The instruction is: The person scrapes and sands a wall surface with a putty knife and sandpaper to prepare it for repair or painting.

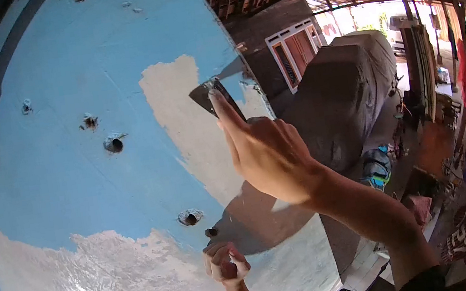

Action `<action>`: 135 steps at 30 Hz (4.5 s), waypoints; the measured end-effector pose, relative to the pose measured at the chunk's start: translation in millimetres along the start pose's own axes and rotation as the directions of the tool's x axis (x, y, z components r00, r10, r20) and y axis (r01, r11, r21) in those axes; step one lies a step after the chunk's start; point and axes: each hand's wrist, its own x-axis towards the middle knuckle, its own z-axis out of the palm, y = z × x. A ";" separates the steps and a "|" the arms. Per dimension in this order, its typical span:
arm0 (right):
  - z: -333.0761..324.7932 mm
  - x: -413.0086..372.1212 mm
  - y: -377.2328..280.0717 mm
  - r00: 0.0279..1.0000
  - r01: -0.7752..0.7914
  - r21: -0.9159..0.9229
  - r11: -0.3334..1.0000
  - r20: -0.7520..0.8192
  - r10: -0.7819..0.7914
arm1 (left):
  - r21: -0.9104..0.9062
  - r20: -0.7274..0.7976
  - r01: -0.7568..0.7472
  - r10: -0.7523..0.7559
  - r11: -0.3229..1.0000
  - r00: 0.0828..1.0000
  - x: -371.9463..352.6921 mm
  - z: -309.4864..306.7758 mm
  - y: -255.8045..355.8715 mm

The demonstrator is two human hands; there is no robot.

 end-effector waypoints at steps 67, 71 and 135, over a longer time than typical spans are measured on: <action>-10.8 18.5 5.5 0.996 0.072 0.033 0.997 -0.057 -0.070 | 0.070 -0.015 -0.058 0.059 0.996 0.998 -15.7 -2.6 -9.1; -8.4 5.6 5.1 0.998 0.069 0.031 0.997 -0.014 -0.068 | 0.070 -0.013 -0.051 0.052 0.996 0.999 -18.0 -2.8 -10.5; 15.2 -34.6 35.7 0.991 0.040 -0.008 0.999 -0.130 -0.041 | 0.077 0.010 -0.066 0.066 0.995 0.998 -23.7 -6.3 -11.9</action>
